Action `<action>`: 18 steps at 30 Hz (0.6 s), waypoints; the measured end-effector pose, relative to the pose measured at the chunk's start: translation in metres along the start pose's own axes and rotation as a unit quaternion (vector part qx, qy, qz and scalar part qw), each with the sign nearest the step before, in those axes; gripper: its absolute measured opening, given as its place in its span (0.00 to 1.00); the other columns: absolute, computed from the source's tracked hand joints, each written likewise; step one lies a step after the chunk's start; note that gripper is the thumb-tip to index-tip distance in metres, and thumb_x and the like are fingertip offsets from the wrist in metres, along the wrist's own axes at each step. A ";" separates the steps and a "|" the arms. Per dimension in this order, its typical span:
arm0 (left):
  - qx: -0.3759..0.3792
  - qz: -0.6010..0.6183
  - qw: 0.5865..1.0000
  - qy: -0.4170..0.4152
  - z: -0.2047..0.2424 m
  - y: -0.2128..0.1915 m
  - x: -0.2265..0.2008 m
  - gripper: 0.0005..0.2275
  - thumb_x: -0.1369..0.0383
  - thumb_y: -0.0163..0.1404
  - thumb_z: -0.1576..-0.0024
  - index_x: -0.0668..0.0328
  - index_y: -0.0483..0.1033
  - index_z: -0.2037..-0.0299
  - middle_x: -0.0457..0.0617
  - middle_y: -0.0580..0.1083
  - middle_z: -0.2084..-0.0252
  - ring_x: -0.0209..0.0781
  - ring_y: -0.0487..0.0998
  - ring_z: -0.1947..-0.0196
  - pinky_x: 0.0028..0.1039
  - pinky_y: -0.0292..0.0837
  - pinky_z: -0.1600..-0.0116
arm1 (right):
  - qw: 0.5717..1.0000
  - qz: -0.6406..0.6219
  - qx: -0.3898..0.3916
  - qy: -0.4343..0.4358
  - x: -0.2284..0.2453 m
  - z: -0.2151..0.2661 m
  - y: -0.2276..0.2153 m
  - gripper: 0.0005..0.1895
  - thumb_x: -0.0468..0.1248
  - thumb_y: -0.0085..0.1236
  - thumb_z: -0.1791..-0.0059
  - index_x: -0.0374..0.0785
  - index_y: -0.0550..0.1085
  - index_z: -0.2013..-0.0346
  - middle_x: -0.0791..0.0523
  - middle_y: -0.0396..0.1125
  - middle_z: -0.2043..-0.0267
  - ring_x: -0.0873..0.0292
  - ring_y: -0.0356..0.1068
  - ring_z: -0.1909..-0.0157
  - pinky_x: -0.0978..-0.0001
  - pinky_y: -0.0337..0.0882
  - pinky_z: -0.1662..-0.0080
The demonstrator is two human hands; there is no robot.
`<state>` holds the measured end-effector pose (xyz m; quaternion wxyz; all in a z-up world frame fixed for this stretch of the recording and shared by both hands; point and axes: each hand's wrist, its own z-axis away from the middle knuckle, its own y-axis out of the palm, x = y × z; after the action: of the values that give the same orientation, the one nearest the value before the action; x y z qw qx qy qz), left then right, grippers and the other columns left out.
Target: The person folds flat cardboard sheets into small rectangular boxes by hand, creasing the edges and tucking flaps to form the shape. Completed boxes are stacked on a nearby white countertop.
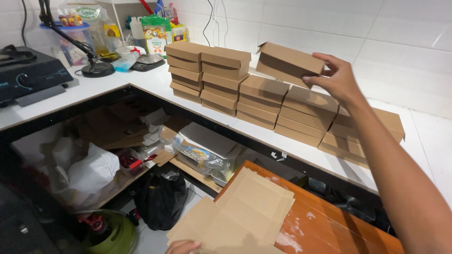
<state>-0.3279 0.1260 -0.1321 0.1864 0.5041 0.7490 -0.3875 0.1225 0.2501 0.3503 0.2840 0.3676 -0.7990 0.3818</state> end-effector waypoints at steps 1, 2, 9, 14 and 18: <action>-0.002 0.004 1.000 -0.003 -0.046 -0.010 -0.058 0.12 0.64 0.54 0.47 0.40 0.90 0.58 0.42 0.84 0.59 0.34 0.86 0.57 0.19 0.79 0.49 | 1.000 0.004 0.003 0.000 0.015 0.020 -0.009 0.40 0.35 0.71 0.60 0.38 0.68 0.33 0.52 0.70 0.47 0.58 0.72 0.50 0.68 0.74 0.48; -0.083 0.034 0.996 0.012 -0.077 -0.025 -0.122 0.10 0.65 0.51 0.44 0.46 0.87 0.59 0.43 0.84 0.58 0.36 0.85 0.57 0.22 0.78 0.49 | 0.999 0.006 0.031 0.003 0.031 0.039 -0.019 0.40 0.34 0.67 0.60 0.37 0.67 0.33 0.50 0.68 0.44 0.54 0.70 0.47 0.64 0.74 0.48; 0.026 0.271 0.958 0.091 -0.152 -0.075 -0.276 0.35 0.38 0.40 0.35 0.59 0.57 0.29 0.63 0.54 0.22 0.59 0.52 0.20 0.51 0.47 0.21 | 0.975 -0.010 0.218 0.047 0.009 0.214 -0.042 0.47 0.49 0.66 0.73 0.46 0.74 0.37 0.57 0.70 0.30 0.58 0.70 0.36 0.62 0.66 0.40; 0.204 0.254 0.937 0.128 -0.138 -0.037 -0.278 0.31 0.41 0.36 0.34 0.57 0.64 0.31 0.55 0.65 0.28 0.57 0.62 0.26 0.50 0.54 0.24 | 0.914 -0.199 0.296 0.191 -0.059 0.323 -0.007 0.50 0.55 0.74 0.71 0.33 0.75 0.38 0.50 0.74 0.35 0.55 0.73 0.38 0.61 0.67 0.40; 0.256 0.355 0.898 0.052 -0.107 -0.009 -0.273 0.26 0.47 0.42 0.34 0.58 0.70 0.37 0.59 0.74 0.37 0.53 0.77 0.37 0.39 0.76 0.38 | 0.839 -0.359 0.273 0.304 -0.098 0.384 0.011 0.45 0.49 0.74 0.64 0.31 0.73 0.37 0.44 0.75 0.43 0.47 0.76 0.49 0.60 0.72 0.54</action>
<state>-0.2090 0.0399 0.1221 0.1369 0.7860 0.4037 -0.4478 0.1027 -0.0229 0.0641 0.5180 0.5570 -0.3479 0.5481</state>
